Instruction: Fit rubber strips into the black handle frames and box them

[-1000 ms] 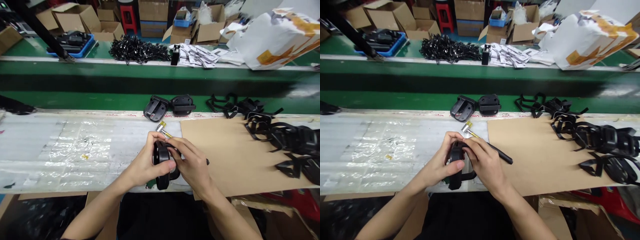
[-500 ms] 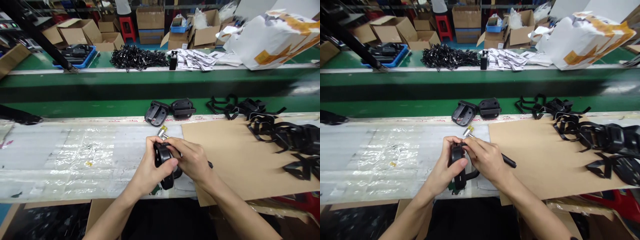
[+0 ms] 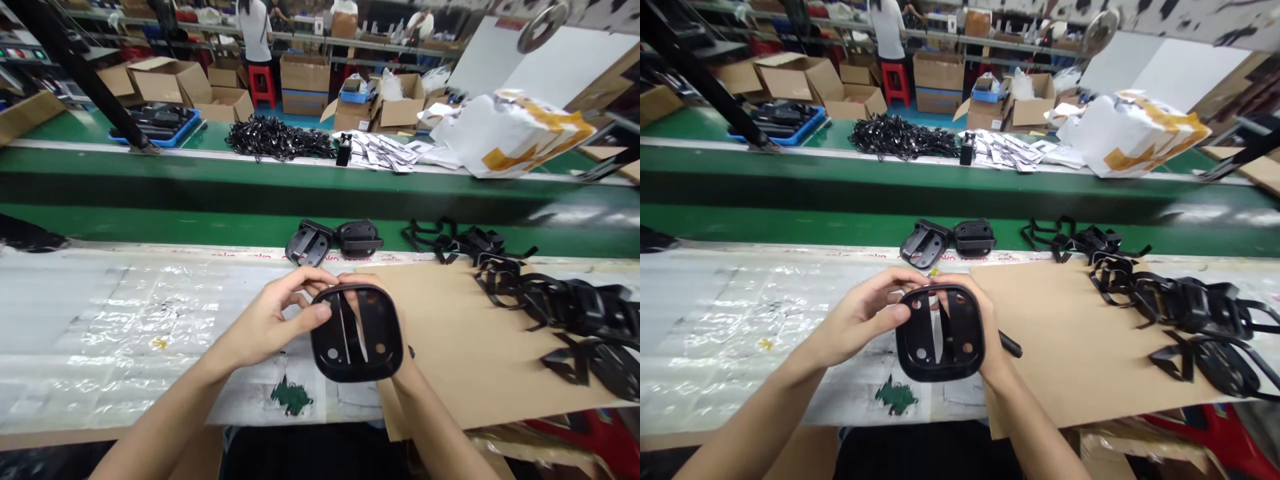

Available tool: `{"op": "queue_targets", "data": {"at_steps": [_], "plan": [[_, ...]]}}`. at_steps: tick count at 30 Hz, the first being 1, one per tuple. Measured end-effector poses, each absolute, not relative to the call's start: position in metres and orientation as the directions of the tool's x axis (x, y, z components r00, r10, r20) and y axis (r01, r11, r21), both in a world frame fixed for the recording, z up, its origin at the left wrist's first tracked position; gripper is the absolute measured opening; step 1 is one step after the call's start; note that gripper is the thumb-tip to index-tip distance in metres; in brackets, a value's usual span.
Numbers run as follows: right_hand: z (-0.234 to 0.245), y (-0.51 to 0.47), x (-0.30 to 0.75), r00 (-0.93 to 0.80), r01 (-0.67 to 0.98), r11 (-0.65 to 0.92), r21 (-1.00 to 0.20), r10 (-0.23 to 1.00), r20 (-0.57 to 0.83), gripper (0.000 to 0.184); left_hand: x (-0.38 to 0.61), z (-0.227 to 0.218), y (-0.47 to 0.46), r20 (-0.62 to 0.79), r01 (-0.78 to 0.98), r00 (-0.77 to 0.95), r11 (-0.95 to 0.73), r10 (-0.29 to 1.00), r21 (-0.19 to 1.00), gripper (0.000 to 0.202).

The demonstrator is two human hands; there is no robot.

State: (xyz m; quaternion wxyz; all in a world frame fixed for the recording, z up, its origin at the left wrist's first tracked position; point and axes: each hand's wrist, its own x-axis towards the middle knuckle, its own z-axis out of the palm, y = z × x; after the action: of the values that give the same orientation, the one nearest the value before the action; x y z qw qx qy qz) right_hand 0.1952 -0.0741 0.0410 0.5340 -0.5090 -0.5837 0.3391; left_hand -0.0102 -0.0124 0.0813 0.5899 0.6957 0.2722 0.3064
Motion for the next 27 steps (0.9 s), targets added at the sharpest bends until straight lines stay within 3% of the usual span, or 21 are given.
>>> {"op": "queue_targets", "data": {"at_steps": [3, 6, 9, 14, 18, 22, 25, 27], "plan": [[0.035, -0.072, 0.194, 0.084, 0.154, 0.197, -0.968, 0.974, 0.212, 0.02, -0.002, 0.081, -0.012, 0.099, 0.187, 0.588, -0.253, 0.803, 0.949, 0.023], [0.032, -0.071, 0.196, 0.035, 0.228, 0.153, -0.962, 0.986, 0.165, 0.017, 0.004, 0.081, -0.01, 0.089, 0.356, 0.533, -0.318, 0.842, 0.879, 0.012], [0.03, -0.07, 0.198, -0.058, 0.302, 0.216, -0.929, 0.976, 0.208, 0.02, 0.003, 0.078, -0.007, 0.073, 0.442, 0.556, -0.369, 0.828, 0.818, 0.01], [0.029, -0.07, 0.19, -0.045, 0.333, 0.202, -0.921, 0.979, 0.199, 0.013, -0.004, 0.07, -0.002, 0.117, 0.448, 0.61, -0.463, 0.783, 0.765, 0.012], [0.04, -0.065, 0.184, 0.012, 0.229, 0.076, -0.971, 0.997, 0.081, 0.014, -0.007, 0.065, 0.004, 0.099, 0.311, 0.629, -0.366, 0.771, 0.877, 0.017], [0.055, -0.059, 0.191, -0.025, -0.092, -0.03, -0.995, 0.999, -0.028, 0.029, -0.011, 0.045, 0.011, 0.38, 0.099, 0.395, -0.45, 0.836, 0.887, 0.01], [0.063, -0.064, 0.198, -0.105, -0.131, -0.153, -0.98, 0.985, -0.139, 0.031, -0.014, 0.027, 0.014, 0.596, 0.053, 0.151, -0.608, 0.789, 0.792, 0.019], [0.065, -0.071, 0.199, -0.117, -0.117, -0.184, -0.976, 0.978, -0.17, 0.026, -0.013, 0.022, 0.015, 0.705, 0.022, 0.08, -0.708, 0.705, 0.706, 0.029]]}}
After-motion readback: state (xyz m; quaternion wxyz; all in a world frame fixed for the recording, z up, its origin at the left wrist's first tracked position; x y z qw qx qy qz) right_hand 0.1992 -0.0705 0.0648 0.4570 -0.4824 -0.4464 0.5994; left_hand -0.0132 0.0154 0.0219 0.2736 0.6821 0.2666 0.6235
